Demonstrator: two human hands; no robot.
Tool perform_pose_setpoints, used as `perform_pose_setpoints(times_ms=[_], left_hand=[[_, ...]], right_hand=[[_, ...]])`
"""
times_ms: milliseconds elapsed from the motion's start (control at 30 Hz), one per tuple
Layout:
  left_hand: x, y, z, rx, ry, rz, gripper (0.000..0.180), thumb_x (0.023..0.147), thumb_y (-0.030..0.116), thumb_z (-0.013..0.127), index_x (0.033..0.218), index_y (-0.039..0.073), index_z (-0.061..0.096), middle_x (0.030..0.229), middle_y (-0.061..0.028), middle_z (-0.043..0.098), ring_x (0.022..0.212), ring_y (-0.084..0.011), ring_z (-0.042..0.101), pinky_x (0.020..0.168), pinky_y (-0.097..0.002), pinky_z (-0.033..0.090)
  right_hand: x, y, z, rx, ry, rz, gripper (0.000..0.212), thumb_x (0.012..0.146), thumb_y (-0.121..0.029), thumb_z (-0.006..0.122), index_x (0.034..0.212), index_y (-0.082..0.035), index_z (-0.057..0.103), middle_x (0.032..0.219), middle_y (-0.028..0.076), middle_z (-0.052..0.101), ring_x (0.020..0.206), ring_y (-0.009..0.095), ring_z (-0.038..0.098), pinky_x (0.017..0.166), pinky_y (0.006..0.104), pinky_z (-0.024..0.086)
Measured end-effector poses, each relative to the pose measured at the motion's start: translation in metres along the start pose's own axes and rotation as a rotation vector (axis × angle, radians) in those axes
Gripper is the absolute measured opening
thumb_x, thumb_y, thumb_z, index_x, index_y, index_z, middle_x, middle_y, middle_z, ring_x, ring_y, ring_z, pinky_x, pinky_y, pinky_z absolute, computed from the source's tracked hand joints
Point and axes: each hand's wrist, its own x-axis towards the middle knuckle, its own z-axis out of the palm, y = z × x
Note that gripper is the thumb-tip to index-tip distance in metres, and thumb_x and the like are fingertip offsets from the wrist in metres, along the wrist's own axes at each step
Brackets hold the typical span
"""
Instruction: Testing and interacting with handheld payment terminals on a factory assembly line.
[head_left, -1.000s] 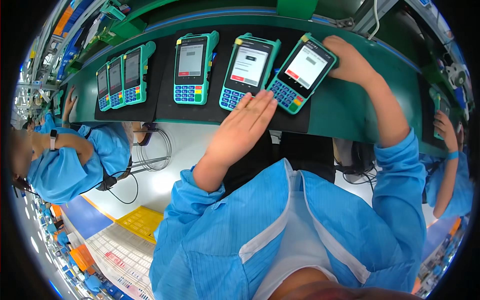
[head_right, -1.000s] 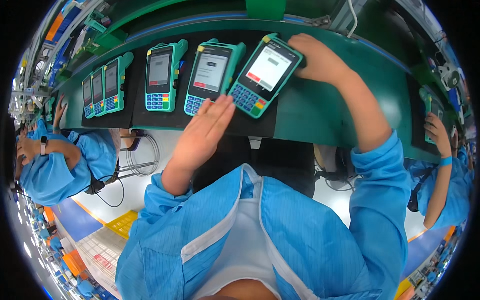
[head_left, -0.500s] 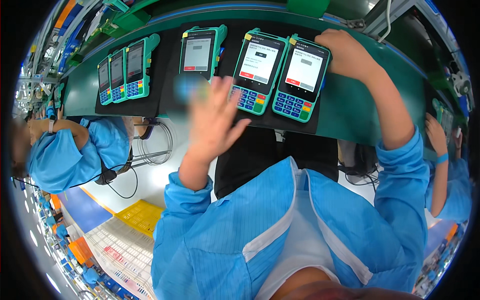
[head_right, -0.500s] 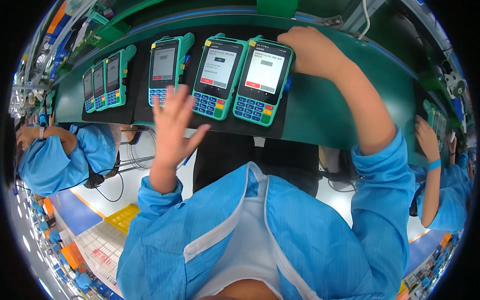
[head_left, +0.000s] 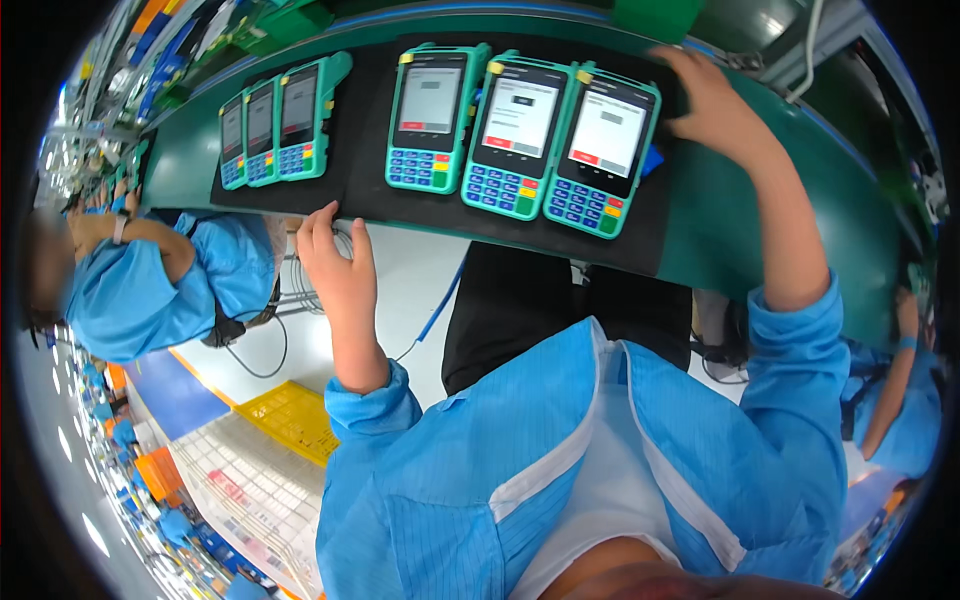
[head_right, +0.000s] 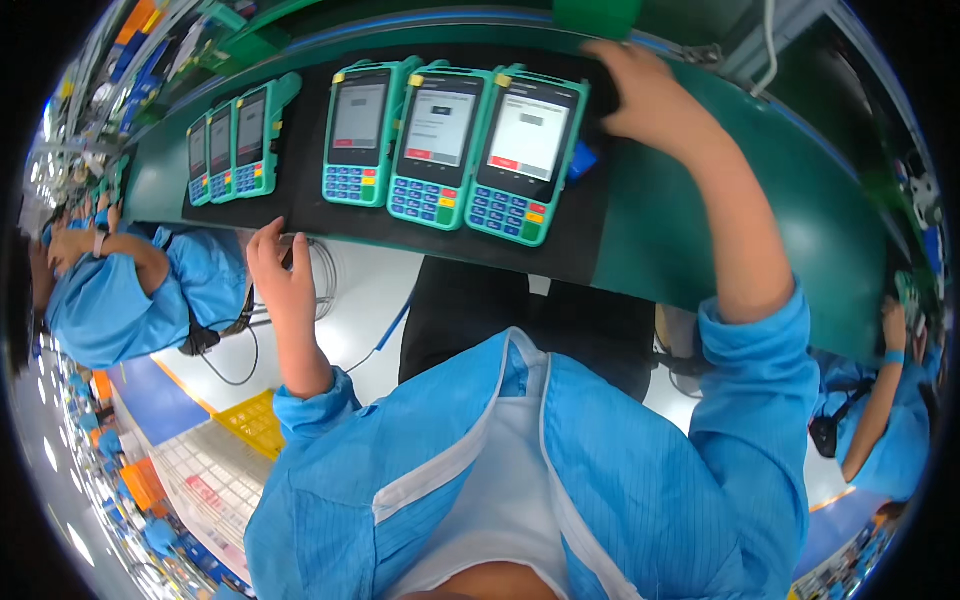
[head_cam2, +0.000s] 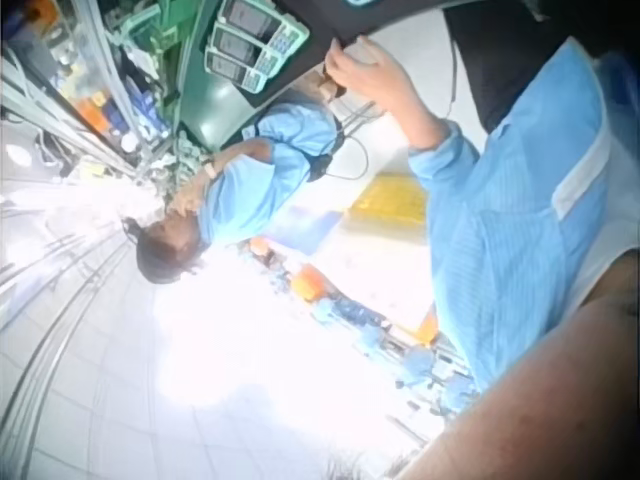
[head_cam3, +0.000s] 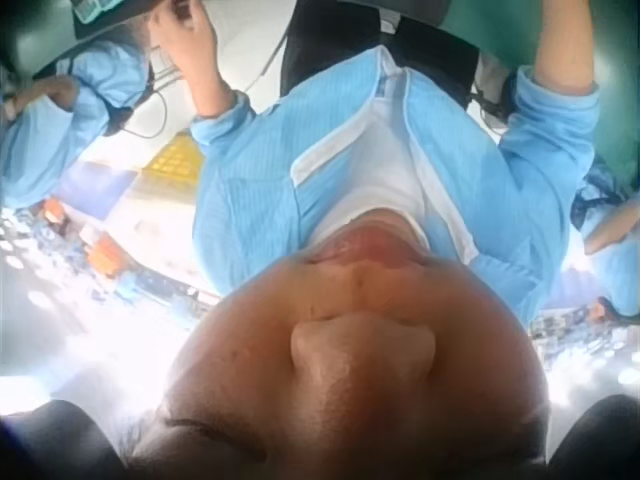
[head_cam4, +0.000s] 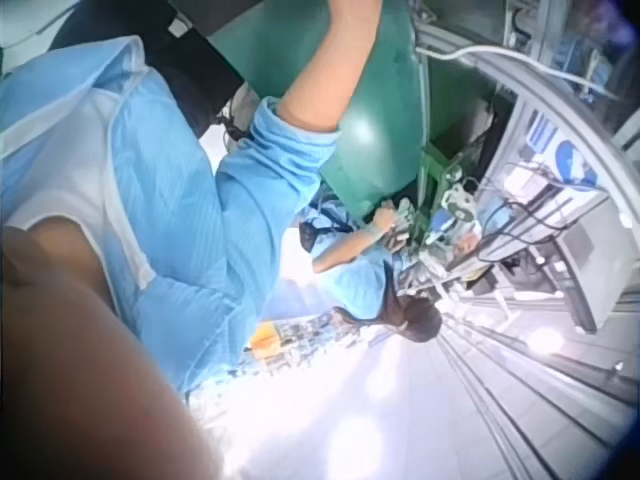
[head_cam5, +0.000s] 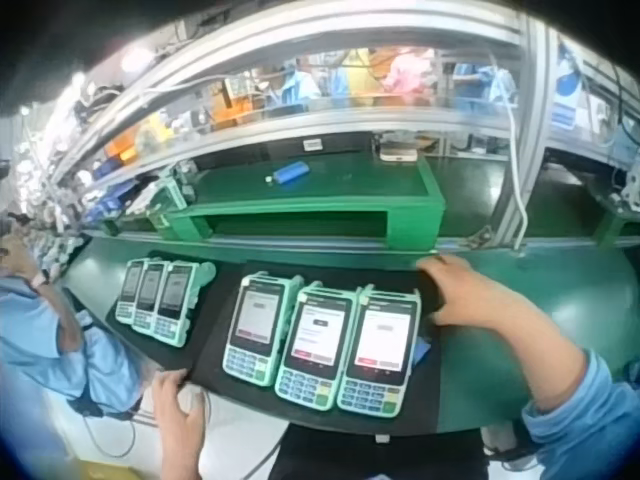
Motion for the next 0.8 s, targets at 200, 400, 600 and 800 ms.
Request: perform_pose_setpoints(times_ms=[200, 400, 600, 800], left_hand=[[0.018, -0.033, -0.024, 0.080, -0.059, 0.149, 0.046, 0.077, 0.010, 0.075, 0.121, 0.007, 0.060, 0.118, -0.0141, 0.055, 0.107, -0.0316, 0.055, 0.090, -0.0372, 0.047], [0.050, -0.043, -0.035, 0.334, -0.205, 0.493, 0.044, 0.074, 0.013, 0.075, 0.116, 0.006, 0.063, 0.113, -0.0082, 0.061, 0.101, -0.0283, 0.059, 0.085, -0.0369, 0.050], [0.082, -0.044, -0.052, 0.336, -0.413, 0.645, 0.039, 0.075, 0.013, 0.072, 0.113, 0.005, 0.064, 0.110, -0.0090, 0.063, 0.099, -0.0288, 0.060, 0.082, -0.0373, 0.051], [0.098, -0.030, -0.049, 0.358, -0.418, 0.822, 0.044, 0.069, 0.005, 0.070, 0.112, 0.002, 0.064, 0.109, -0.0102, 0.063, 0.101, -0.0284, 0.059, 0.088, -0.0381, 0.048]], right_hand=[[-0.030, 0.013, -0.019, 0.340, -0.330, 0.577, 0.039, 0.080, -0.025, 0.067, 0.107, 0.001, 0.059, 0.089, 0.011, 0.065, 0.079, 0.020, 0.064, 0.066, 0.0302, 0.050], [-0.050, -0.018, -0.014, 0.850, -0.182, 0.772, 0.039, 0.083, -0.022, 0.068, 0.109, 0.006, 0.058, 0.081, 0.006, 0.063, 0.061, 0.009, 0.056, 0.050, 0.0208, 0.041], [-0.063, -0.024, -0.008, 1.386, -0.080, 0.902, 0.047, 0.081, -0.014, 0.073, 0.115, 0.007, 0.049, 0.069, 0.001, 0.051, 0.053, 0.005, 0.046, 0.041, 0.0191, 0.031], [-0.056, -0.044, -0.008, 1.202, -0.273, 0.835, 0.024, 0.085, -0.019, 0.071, 0.088, 0.000, 0.057, 0.070, 0.002, 0.056, 0.043, 0.004, 0.039, 0.036, 0.0200, 0.025]])
